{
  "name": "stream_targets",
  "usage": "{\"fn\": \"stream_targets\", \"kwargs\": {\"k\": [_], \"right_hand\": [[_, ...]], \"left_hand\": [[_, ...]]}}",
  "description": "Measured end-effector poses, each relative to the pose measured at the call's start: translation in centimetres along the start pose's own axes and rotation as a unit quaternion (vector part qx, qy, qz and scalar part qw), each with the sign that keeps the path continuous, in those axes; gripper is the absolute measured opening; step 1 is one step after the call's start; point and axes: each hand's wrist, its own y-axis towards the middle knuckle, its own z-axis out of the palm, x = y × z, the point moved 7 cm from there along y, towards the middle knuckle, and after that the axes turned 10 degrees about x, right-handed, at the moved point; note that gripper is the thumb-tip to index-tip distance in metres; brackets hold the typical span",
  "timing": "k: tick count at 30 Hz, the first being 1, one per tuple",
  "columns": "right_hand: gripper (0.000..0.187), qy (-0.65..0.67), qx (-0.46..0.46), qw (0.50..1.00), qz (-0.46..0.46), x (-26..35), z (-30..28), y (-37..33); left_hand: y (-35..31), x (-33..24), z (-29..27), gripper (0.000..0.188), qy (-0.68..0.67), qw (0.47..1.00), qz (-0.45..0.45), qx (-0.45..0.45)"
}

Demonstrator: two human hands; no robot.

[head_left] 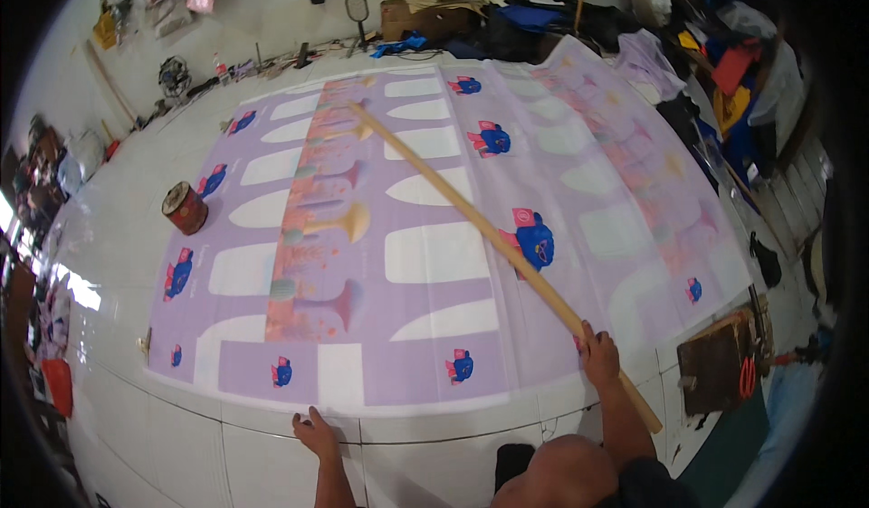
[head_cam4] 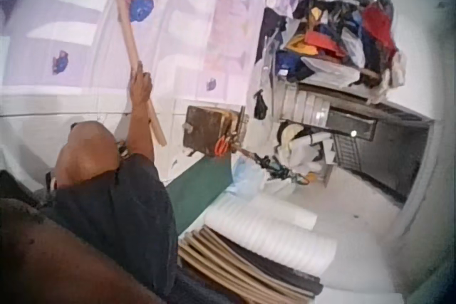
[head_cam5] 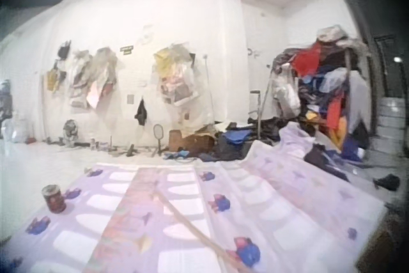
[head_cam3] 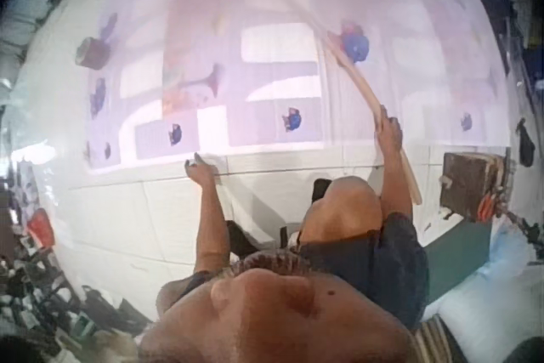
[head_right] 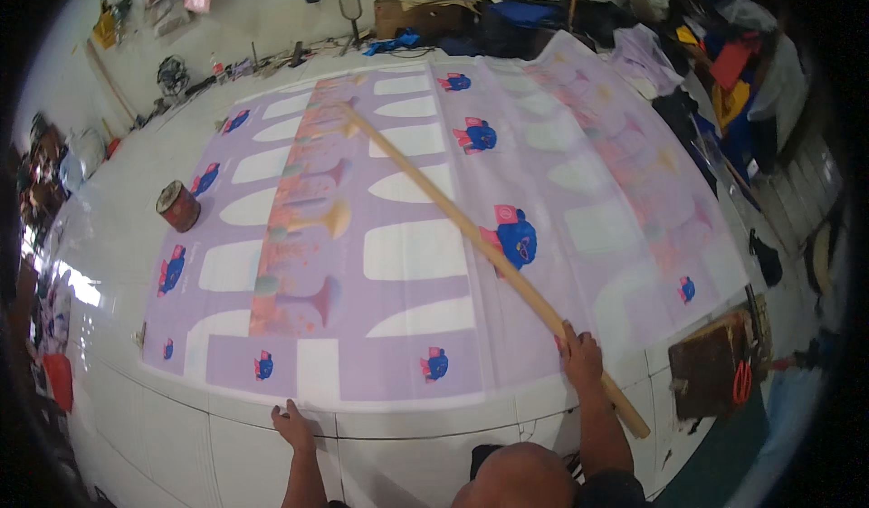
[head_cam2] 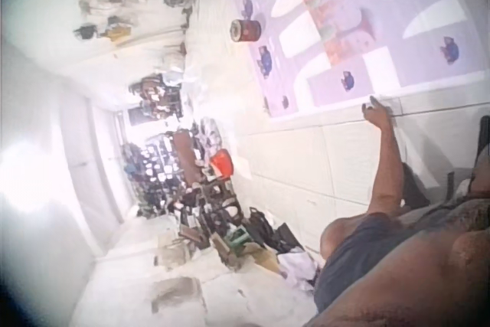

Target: The person measures a large piece of patterned purple fabric using a wooden rod and cuts a strip from it using shears while working on the floor. The person then applies double-sided adhesive tape and a flat wooden strip to the edge of the fabric.

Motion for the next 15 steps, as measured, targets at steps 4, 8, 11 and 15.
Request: {"fn": "stream_targets", "kwargs": {"k": [4,8,11,15], "right_hand": [[0.053,0.078,-0.008,0.993,0.092,-2.2,0.8,2.2],[0.052,0.098,-0.006,0.979,0.177,-4.1,1.3,7.0],[0.053,0.155,-0.001,0.968,0.197,-4.0,0.4,10.0],[0.052,0.217,-0.023,0.954,0.206,-1.7,-0.4,9.9]], "left_hand": [[0.6,-1.1,1.2,0.074,-0.204,0.97,-0.12,0.054],[0.2,-2.9,1.9,0.077,-0.288,0.946,-0.128,0.072],[0.3,-2.4,1.6,0.075,-0.31,0.938,-0.133,0.086],[0.0,-3.0,1.2,0.069,-0.34,0.927,-0.131,0.093]]}}
